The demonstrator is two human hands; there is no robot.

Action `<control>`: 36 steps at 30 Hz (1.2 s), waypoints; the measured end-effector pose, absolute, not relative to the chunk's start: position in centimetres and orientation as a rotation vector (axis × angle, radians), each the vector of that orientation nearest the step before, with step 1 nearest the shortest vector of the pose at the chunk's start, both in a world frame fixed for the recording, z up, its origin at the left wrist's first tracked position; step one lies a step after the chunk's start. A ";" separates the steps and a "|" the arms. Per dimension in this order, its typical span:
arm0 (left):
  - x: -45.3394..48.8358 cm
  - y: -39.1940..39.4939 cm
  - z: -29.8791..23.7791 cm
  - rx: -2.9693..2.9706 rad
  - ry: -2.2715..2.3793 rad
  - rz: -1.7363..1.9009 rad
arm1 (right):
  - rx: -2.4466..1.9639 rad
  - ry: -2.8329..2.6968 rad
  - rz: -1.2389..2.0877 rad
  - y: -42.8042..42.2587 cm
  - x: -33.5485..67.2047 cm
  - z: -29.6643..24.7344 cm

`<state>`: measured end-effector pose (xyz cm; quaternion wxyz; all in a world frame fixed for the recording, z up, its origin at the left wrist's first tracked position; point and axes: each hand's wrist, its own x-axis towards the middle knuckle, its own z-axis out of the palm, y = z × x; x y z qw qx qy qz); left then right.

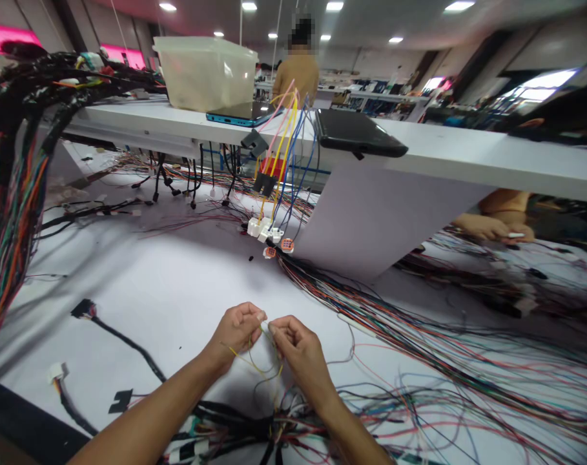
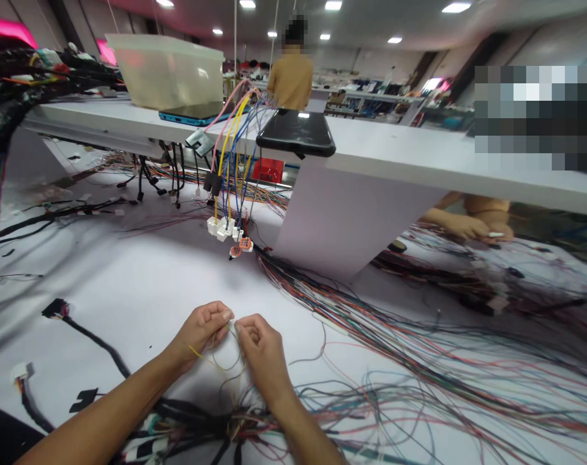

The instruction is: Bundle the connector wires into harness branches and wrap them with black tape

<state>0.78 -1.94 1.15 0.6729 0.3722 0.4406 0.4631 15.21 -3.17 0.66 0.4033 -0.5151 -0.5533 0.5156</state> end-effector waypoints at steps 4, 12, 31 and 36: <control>1.1 -1.9 0.2 0.659 0.857 1.058 | -1.281 -1.320 1.312 -3.3 15.1 0.8; 1.8 -2.2 0.0 0.549 0.832 1.081 | -1.310 -1.259 1.429 -3.0 15.0 1.0; 2.3 -2.7 0.2 0.632 0.927 1.112 | -1.226 -1.262 1.466 -3.1 15.1 0.7; 2.6 -2.9 -0.1 0.658 0.939 1.088 | -1.191 -1.262 1.442 -3.4 14.8 0.5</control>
